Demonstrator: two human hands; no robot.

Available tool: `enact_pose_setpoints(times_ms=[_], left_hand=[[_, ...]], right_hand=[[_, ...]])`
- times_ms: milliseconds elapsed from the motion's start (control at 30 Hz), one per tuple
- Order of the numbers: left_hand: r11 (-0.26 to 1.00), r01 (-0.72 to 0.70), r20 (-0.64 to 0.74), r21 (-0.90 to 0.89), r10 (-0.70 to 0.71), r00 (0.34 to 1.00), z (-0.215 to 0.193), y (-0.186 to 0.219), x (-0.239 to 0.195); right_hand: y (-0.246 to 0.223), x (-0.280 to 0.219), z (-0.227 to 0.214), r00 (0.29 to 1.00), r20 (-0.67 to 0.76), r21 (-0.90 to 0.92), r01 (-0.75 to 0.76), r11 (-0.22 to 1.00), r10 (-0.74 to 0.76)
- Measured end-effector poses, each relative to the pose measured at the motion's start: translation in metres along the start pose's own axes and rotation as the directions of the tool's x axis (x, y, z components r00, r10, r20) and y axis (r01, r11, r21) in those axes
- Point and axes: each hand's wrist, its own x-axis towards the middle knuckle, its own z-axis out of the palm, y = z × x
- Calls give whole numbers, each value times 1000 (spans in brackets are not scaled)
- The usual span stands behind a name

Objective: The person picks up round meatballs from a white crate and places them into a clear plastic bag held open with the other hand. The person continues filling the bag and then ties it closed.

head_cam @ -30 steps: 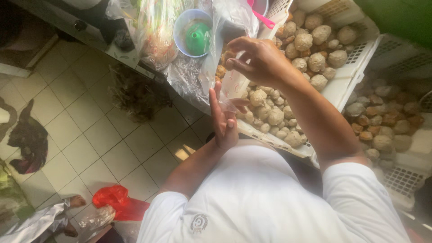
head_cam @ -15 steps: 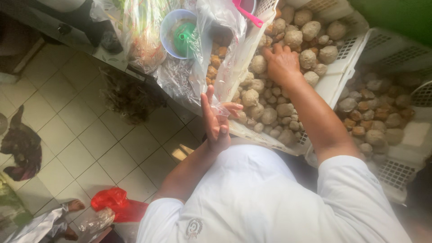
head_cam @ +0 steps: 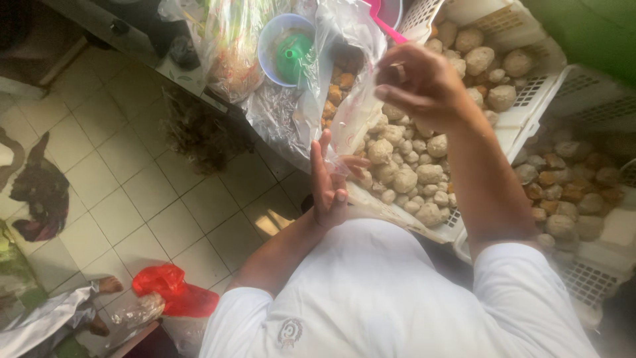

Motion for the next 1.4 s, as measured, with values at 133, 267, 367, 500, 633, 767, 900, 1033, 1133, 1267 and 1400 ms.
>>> enact_pose_setpoints(times_ms=[133,267,367,500,633,767,900,1033,1133,1267,1400], left_hand=[[1000,7,-9,-21,-7,1000,2,1,1],[999,13,-34,-42,-14,999,1,2,2],[997,23,-33,-72,-26,999,3,1,-2],[998,16,-14,-67,-17,1000,2,2,3],[999,15,-17,-48,-16,1000,1,0,1],[998,11,-19,-66,-12,1000,3,0,1],[998,2,-31,-68,-5,999,2,1,1],[998,-10,-13,-56,9,1000,1,-1,2],[998,-17,-12,-58,16,1000,1,-1,2],[997,-10,-8,-81,10,1000,2,0,2],[998,-12,-7,-61,11,1000,1,0,2]], right_hand=[[-13,22,26,999,0,-411,47,911,-52],[37,14,-7,966,-257,-333,-89,939,0],[97,-7,-37,954,-298,-551,-153,820,-22],[160,-28,-30,958,-70,-877,-192,441,277],[187,-39,-8,934,-125,-963,-196,187,333],[180,-46,-10,934,-77,-959,-165,231,348],[173,-50,-15,943,-3,-949,-108,297,334],[175,-59,-20,962,12,-937,-84,340,272],[175,-60,-16,986,51,-941,-6,339,160],[154,-55,-7,977,8,-975,-39,217,213],[91,-42,-10,974,-58,-777,-181,603,217]])
